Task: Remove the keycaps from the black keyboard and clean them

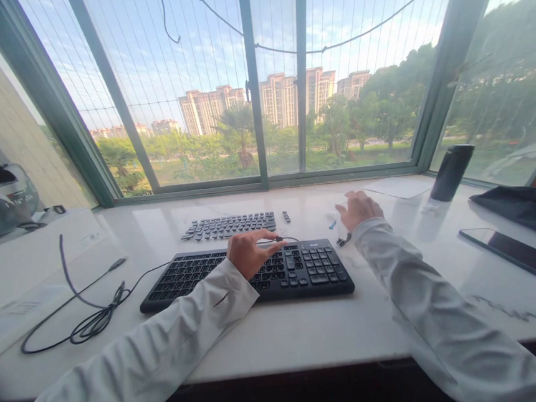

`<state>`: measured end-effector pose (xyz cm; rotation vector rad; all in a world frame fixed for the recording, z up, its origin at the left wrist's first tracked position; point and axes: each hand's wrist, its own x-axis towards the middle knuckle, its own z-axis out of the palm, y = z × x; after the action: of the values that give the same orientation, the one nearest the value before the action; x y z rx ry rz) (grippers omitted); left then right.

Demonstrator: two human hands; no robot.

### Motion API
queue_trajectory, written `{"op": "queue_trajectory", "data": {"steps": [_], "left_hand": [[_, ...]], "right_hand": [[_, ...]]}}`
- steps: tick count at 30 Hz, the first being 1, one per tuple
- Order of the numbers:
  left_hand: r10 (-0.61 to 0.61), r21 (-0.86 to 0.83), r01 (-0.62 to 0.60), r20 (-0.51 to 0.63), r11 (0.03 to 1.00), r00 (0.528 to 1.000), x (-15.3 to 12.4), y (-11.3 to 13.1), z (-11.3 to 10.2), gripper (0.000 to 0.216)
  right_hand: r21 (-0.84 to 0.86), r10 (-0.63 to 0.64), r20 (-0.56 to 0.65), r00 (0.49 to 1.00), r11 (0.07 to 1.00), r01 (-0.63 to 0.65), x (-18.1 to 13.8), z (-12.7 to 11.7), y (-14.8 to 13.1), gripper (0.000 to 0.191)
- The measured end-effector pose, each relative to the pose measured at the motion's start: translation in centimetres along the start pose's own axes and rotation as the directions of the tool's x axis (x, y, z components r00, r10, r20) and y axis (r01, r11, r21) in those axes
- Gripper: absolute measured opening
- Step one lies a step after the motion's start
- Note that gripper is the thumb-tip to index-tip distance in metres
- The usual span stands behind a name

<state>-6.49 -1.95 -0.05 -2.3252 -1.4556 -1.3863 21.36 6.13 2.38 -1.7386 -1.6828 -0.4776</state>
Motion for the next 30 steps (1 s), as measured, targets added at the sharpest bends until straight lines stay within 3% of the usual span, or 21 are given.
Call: {"op": "queue_trajectory", "data": {"steps": [3,5,9,12,15,26,30], "left_hand": [[0.003,0.046,-0.005,0.055,0.999,0.999,0.0,-0.2,0.0,0.039],[0.007,0.080,-0.014,0.091,0.997,0.996,0.1,-0.3,-0.1,0.042],[0.027,0.164,-0.056,0.175,0.985,0.984,0.1,-0.4,-0.3,0.049],[0.029,0.208,-0.078,0.229,0.975,0.973,0.2,-0.4,-0.4,0.051],[0.028,0.222,-0.090,0.270,0.971,0.963,0.2,-0.3,-0.6,0.051],[0.019,0.274,-0.124,0.358,0.954,0.933,0.4,-0.2,-0.6,0.056],[0.041,0.306,-0.170,0.387,0.937,0.921,0.4,-0.3,-0.5,0.059]], "right_hand": [[0.203,-0.265,-0.057,0.963,0.941,0.271,-1.5,-1.4,-3.4,0.033],[0.363,-0.467,-0.023,0.884,0.820,0.443,-2.7,-2.2,-5.7,0.027],[0.570,-0.654,0.021,0.756,0.629,0.528,-4.6,-2.5,-8.3,0.024],[0.656,-0.715,0.058,0.696,0.553,0.513,-5.1,-2.1,-8.6,0.024],[0.686,-0.723,0.094,0.684,0.545,0.482,-5.2,-1.7,-8.3,0.024],[0.677,-0.671,0.150,0.726,0.604,0.419,-5.2,-0.6,-8.2,0.022],[0.665,-0.704,0.149,0.694,0.591,0.457,-5.2,-0.5,-8.2,0.021]]}}
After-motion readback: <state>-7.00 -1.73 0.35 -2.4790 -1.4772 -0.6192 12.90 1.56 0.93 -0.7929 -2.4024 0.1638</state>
